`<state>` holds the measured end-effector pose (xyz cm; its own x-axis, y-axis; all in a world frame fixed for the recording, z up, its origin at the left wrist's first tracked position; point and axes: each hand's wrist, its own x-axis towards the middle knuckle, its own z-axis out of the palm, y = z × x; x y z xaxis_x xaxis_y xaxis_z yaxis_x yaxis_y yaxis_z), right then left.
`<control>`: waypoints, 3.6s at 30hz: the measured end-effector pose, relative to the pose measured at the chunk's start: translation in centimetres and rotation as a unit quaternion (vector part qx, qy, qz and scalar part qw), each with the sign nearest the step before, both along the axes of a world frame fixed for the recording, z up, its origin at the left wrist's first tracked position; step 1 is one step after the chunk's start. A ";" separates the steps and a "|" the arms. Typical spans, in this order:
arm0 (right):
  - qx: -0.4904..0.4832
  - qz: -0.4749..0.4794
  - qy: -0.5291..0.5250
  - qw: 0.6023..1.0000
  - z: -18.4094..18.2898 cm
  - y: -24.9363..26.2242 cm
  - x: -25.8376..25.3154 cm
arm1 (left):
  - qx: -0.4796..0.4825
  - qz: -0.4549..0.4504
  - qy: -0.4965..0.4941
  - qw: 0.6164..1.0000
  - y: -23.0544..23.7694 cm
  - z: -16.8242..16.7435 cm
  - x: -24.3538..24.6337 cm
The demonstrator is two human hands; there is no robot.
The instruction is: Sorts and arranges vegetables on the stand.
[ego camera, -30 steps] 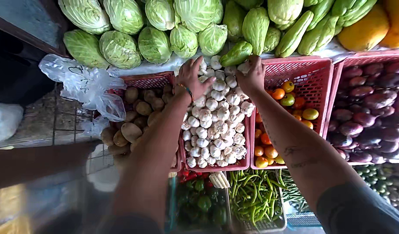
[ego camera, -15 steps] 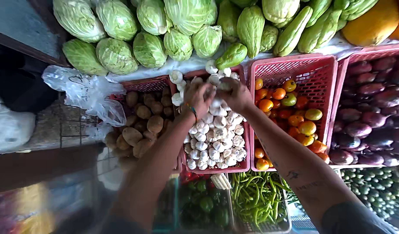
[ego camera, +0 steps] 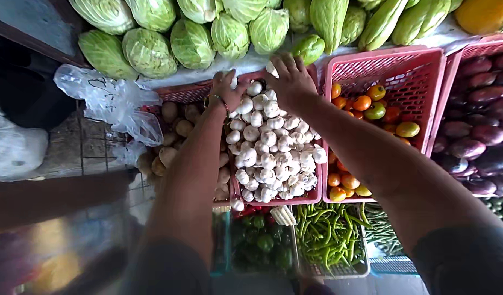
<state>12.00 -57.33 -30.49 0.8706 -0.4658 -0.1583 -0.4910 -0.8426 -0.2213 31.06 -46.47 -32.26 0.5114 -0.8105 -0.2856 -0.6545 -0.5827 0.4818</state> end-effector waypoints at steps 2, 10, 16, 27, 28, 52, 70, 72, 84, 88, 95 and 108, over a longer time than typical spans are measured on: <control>-0.043 0.026 0.085 0.995 -0.6 -1.8 2.4 | 0.016 -0.058 -0.007 0.998 -1.3 0.0 -2.0; -0.036 0.023 0.197 0.979 0.2 -2.4 5.0 | -0.233 -0.014 0.001 0.972 10.6 -0.9 -9.2; 0.081 0.070 0.055 0.993 1.4 0.4 -2.1 | -0.205 0.119 -0.086 0.968 20.5 -7.0 -12.8; 0.311 -0.295 -0.030 0.903 -9.0 26.5 -26.8 | -0.355 0.104 0.045 0.928 20.2 -1.9 -13.3; 0.320 -0.288 0.046 0.901 -11.4 27.8 -28.5 | -0.365 0.112 0.028 0.924 22.5 -1.5 -13.1; 0.243 -0.534 0.030 0.809 -19.9 28.4 -30.8 | 0.349 0.165 0.014 0.923 37.3 -11.3 -19.1; 0.368 -0.451 -0.344 0.737 -2.2 31.5 -25.6 | -0.066 0.022 0.223 0.972 30.5 6.9 -25.7; 0.356 -0.488 -0.292 0.742 -5.2 33.5 -30.3 | 0.036 0.016 0.294 0.955 34.8 4.9 -29.7; 0.195 -0.635 -0.352 0.659 -12.0 14.5 -43.0 | 0.192 -0.042 0.304 0.932 36.9 -2.5 -41.5; 0.133 -0.689 -0.312 0.640 -12.6 12.7 -39.5 | 0.077 -0.027 0.275 0.958 24.7 -3.5 -42.1; 0.242 -0.422 -0.327 0.810 -9.6 10.0 -36.0 | -0.165 -0.038 0.156 0.973 4.4 -3.9 -42.1; 0.219 -0.451 -0.374 0.780 -10.9 11.9 -52.5 | 0.115 -0.261 -0.012 0.958 -24.7 -10.7 -38.4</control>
